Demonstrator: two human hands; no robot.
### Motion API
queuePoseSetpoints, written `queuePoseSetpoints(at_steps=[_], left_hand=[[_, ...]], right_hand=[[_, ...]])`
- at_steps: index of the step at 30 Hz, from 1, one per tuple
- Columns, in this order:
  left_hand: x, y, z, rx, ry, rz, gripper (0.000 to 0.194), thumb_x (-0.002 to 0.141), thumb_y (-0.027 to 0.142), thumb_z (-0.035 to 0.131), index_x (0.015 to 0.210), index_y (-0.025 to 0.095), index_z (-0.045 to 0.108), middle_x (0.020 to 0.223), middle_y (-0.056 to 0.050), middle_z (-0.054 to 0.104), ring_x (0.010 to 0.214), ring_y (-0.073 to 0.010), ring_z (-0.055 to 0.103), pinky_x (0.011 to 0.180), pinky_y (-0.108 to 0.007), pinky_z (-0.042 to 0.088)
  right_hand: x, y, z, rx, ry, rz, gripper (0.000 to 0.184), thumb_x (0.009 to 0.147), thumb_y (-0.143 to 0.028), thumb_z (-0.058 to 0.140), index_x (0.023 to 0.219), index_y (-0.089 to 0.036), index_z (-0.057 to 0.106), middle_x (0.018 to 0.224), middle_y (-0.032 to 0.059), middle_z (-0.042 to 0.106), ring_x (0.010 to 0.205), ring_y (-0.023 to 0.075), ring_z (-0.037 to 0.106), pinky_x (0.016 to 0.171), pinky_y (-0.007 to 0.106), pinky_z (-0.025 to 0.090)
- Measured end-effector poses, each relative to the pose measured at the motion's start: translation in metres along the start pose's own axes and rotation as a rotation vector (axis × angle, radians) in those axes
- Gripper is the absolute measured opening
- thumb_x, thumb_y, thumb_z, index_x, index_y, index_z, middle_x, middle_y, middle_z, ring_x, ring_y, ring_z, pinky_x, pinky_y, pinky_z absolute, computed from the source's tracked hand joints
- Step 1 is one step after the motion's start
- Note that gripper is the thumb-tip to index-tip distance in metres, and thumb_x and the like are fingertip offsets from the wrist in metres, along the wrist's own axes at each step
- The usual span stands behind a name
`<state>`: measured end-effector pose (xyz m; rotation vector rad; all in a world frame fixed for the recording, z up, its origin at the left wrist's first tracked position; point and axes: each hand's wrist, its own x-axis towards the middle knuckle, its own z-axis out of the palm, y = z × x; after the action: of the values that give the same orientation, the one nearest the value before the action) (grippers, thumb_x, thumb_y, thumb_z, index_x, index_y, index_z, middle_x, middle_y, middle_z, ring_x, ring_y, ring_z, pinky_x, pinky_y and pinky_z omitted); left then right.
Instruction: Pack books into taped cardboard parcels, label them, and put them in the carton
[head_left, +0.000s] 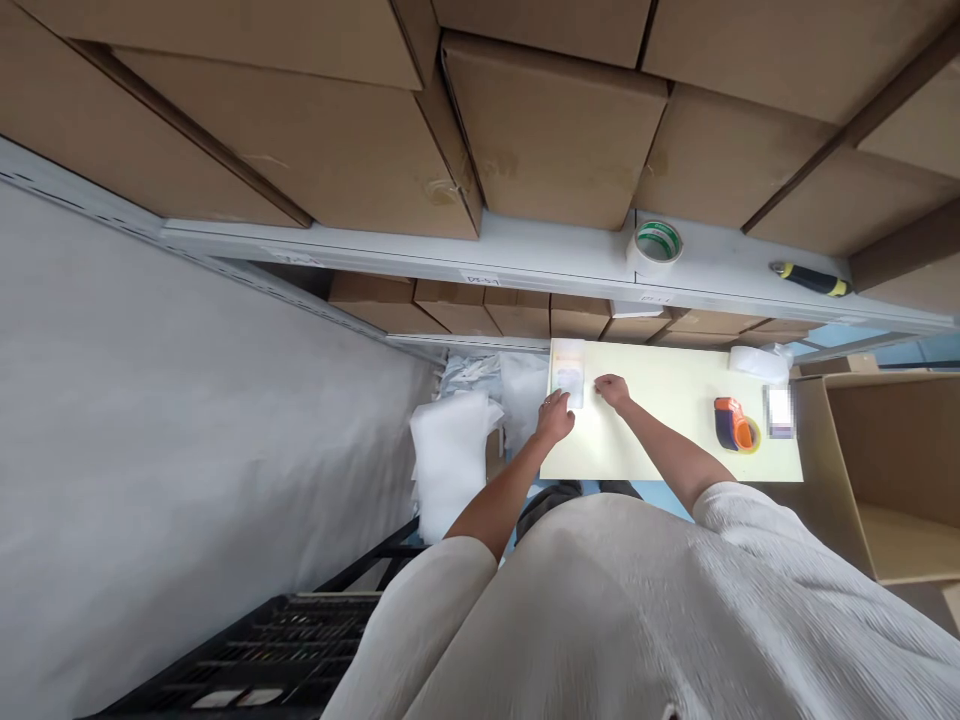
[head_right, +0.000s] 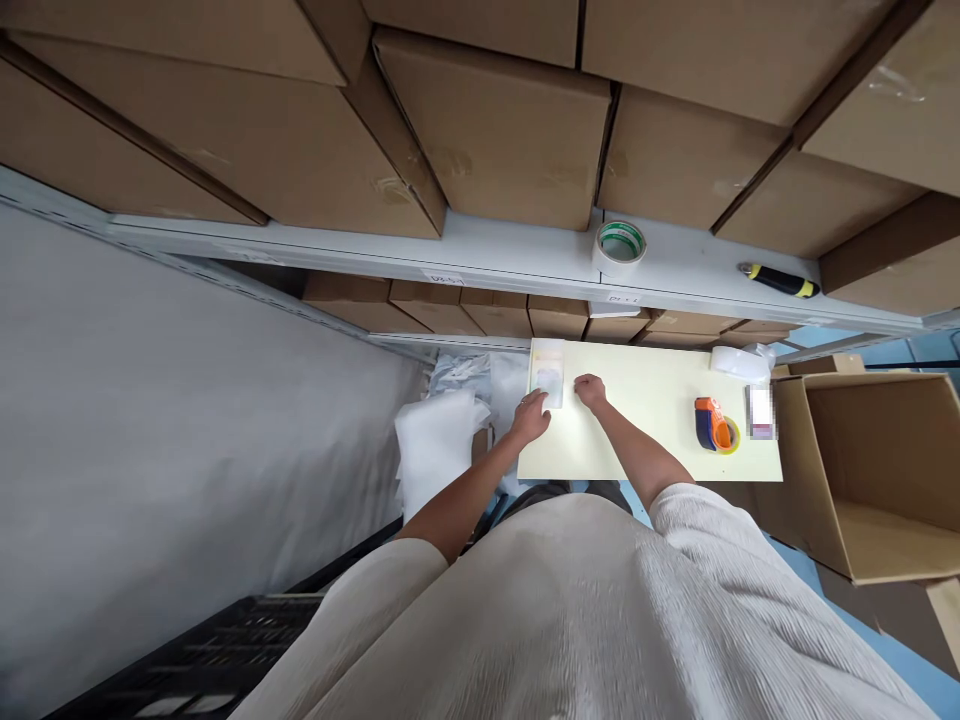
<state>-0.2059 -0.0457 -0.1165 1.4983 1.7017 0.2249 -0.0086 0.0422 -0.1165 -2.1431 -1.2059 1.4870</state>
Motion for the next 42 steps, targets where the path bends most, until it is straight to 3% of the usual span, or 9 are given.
queuePoseSetpoints(at_steps=[7,15,21,28,31,34,42], left_hand=[[-0.008,0.021,0.000,0.050,0.003,0.031,0.061,0.095,0.019,0.057,0.156,0.017,0.056,0.173,-0.017,0.046,0.163,-0.0351,0.039,0.133,-0.051,0.035],[-0.034,0.060,0.015,0.026,0.099,0.033,0.059,0.095,0.018,0.059,0.153,0.019,0.059,0.169,-0.016,0.051,0.160,-0.0342,0.044,0.132,-0.049,0.037],[-0.071,0.089,0.046,0.012,0.195,0.025,0.057,0.096,0.017,0.057,0.153,0.018,0.059,0.167,-0.017,0.053,0.157,-0.0340,0.047,0.131,-0.050,0.040],[-0.131,0.117,0.102,-0.001,0.288,-0.007,0.057,0.097,0.018,0.055,0.154,0.017,0.059,0.167,-0.017,0.054,0.158,-0.0317,0.047,0.133,-0.049,0.038],[-0.164,0.118,0.117,-0.002,0.328,-0.003,0.057,0.098,0.018,0.054,0.154,0.016,0.058,0.169,-0.017,0.052,0.160,-0.0316,0.044,0.133,-0.049,0.036],[-0.199,0.112,0.120,-0.042,0.395,-0.074,0.056,0.098,0.019,0.055,0.155,0.019,0.058,0.169,-0.017,0.051,0.161,-0.0324,0.043,0.132,-0.051,0.036],[-0.298,0.074,0.119,-0.161,0.656,-0.253,0.060,0.097,0.022,0.060,0.157,0.024,0.056,0.167,-0.013,0.054,0.158,-0.0312,0.046,0.134,-0.051,0.035]], right_hand=[[-0.027,0.017,-0.038,0.064,0.002,-0.028,0.012,0.083,-0.026,0.069,0.092,-0.020,0.074,0.087,0.0035,0.079,0.080,0.0168,0.071,0.070,0.025,0.054],[-0.062,0.036,-0.082,0.105,-0.053,-0.088,0.012,0.080,-0.019,0.069,0.091,-0.020,0.075,0.095,0.0064,0.081,0.084,0.0183,0.075,0.076,0.028,0.058],[-0.082,0.060,-0.122,0.055,-0.109,-0.156,0.014,0.079,-0.015,0.069,0.090,-0.020,0.076,0.096,0.0063,0.081,0.083,0.0188,0.075,0.076,0.028,0.058],[-0.100,0.098,-0.152,-0.056,-0.194,-0.321,0.013,0.080,-0.016,0.068,0.089,-0.021,0.075,0.091,0.0051,0.080,0.079,0.0183,0.073,0.075,0.029,0.058],[-0.110,0.107,-0.147,-0.097,-0.257,-0.386,0.013,0.080,-0.017,0.066,0.089,-0.021,0.075,0.091,0.0050,0.079,0.079,0.0180,0.073,0.079,0.030,0.058],[-0.126,0.107,-0.130,-0.136,-0.331,-0.449,0.013,0.080,-0.019,0.065,0.088,-0.021,0.075,0.088,0.0040,0.079,0.078,0.0185,0.073,0.083,0.033,0.059],[-0.196,0.088,-0.038,-0.276,-0.616,-0.700,0.015,0.083,-0.021,0.063,0.091,-0.021,0.076,0.088,0.0035,0.079,0.083,0.0200,0.073,0.087,0.033,0.059]])
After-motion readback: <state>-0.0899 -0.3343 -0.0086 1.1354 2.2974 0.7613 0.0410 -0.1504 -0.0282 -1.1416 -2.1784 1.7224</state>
